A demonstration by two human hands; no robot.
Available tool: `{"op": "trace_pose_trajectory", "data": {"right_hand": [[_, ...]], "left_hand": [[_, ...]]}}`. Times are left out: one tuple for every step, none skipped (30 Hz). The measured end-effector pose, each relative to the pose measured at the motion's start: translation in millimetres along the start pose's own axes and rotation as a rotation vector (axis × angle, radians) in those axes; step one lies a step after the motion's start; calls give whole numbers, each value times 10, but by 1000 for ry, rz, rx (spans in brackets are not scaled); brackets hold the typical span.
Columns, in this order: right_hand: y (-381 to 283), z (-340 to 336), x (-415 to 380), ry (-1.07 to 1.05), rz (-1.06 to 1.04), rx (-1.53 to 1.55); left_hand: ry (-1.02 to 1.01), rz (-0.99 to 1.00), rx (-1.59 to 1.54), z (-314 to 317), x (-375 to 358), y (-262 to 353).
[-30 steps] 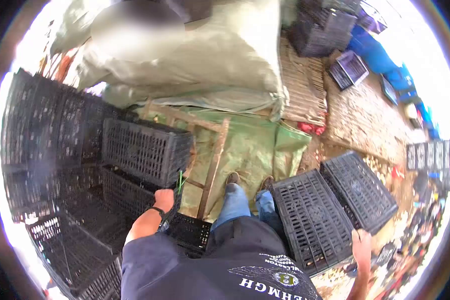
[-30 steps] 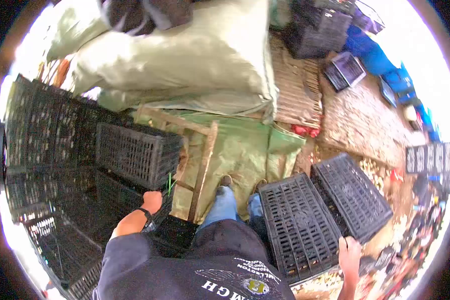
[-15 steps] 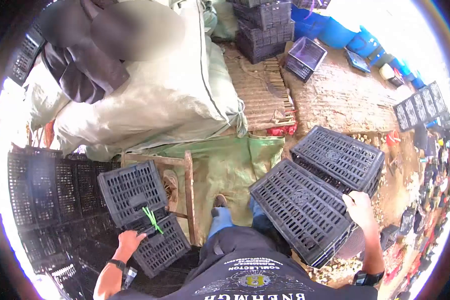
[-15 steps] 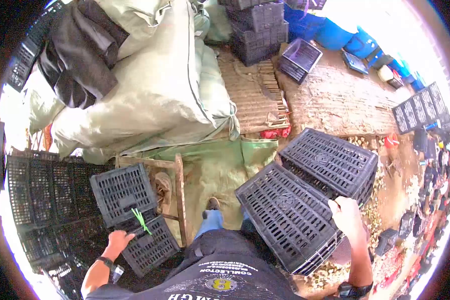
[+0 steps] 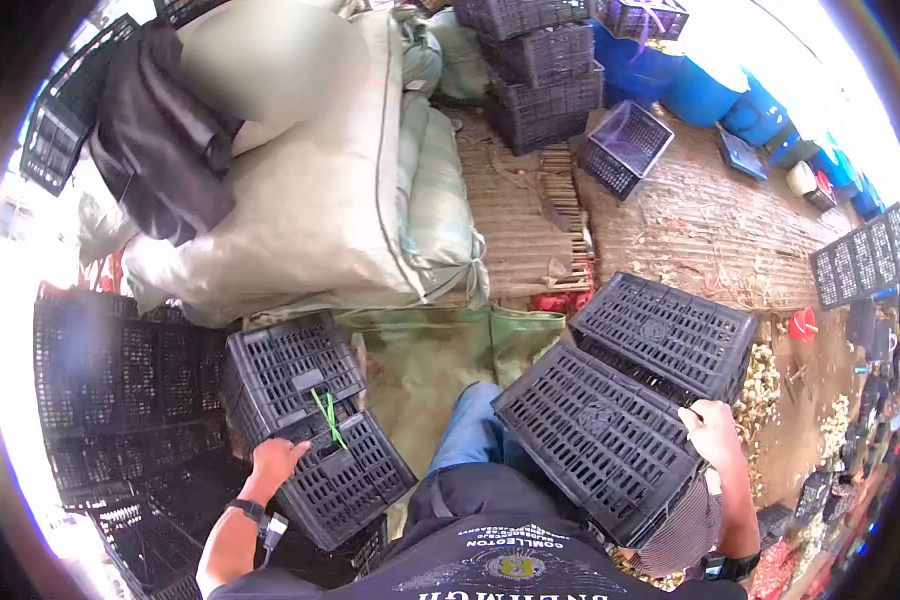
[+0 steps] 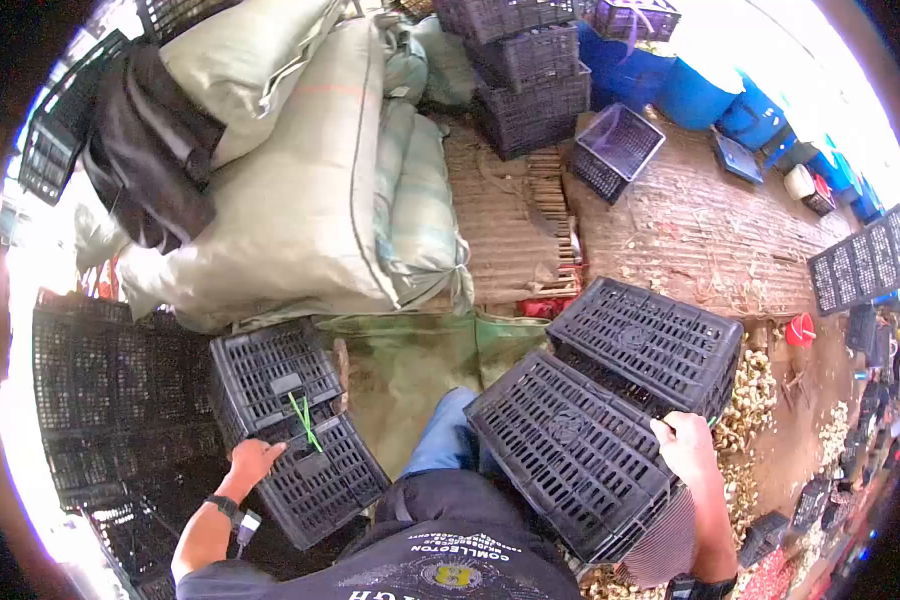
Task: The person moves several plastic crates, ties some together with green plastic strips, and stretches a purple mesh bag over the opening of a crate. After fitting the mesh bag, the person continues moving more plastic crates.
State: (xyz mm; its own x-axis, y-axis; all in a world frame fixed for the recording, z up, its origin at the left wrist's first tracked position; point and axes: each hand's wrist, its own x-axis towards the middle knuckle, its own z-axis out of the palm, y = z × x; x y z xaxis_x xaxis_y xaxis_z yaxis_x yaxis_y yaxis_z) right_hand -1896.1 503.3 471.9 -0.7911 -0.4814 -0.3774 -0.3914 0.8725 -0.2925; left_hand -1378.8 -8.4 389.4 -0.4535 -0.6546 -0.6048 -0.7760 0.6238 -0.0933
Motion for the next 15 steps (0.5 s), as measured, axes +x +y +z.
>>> {"op": "trace_pose_trajectory", "data": {"right_hand": [[75, -32, 72, 10, 12, 0], [107, -65, 115, 30, -4, 15], [158, -90, 181, 43, -22, 34], [242, -112, 261, 57, -38, 39], [347, -181, 365, 54, -27, 45], [499, -255, 497, 49, -31, 81], [598, -328, 583, 47, -28, 107], [685, -399, 653, 57, -42, 60], [764, -499, 689, 42, -35, 50], [845, -622, 770, 29, 65, 93], [893, -737, 815, 29, 172, 143], [942, -895, 817, 44, 201, 223], [1294, -932, 752, 75, 272, 170], [1403, -1066, 732, 91, 279, 200], [1462, -1261, 734, 115, 274, 226]], "left_hand": [[20, -19, -36, 39, 64, 108], [12, -45, -22, 79, 152, 158], [0, -77, -3, 80, 210, 224], [-2, -68, 3, 86, 257, 260], [11, -62, 9, 80, 306, 291], [22, -54, 23, 44, 389, 370], [11, -35, 33, 34, 522, 409], [22, -36, 11, -1, 634, 539], [20, -53, -10, -17, 635, 647], [-28, -86, 25, -79, 690, 787], [-38, -84, 37, -148, 762, 851], [-43, -92, 18, -162, 845, 887], [-61, -97, 6, -162, 903, 882], [-110, -105, 7, -177, 949, 885], [-136, -98, 24, -128, 908, 902]]}}
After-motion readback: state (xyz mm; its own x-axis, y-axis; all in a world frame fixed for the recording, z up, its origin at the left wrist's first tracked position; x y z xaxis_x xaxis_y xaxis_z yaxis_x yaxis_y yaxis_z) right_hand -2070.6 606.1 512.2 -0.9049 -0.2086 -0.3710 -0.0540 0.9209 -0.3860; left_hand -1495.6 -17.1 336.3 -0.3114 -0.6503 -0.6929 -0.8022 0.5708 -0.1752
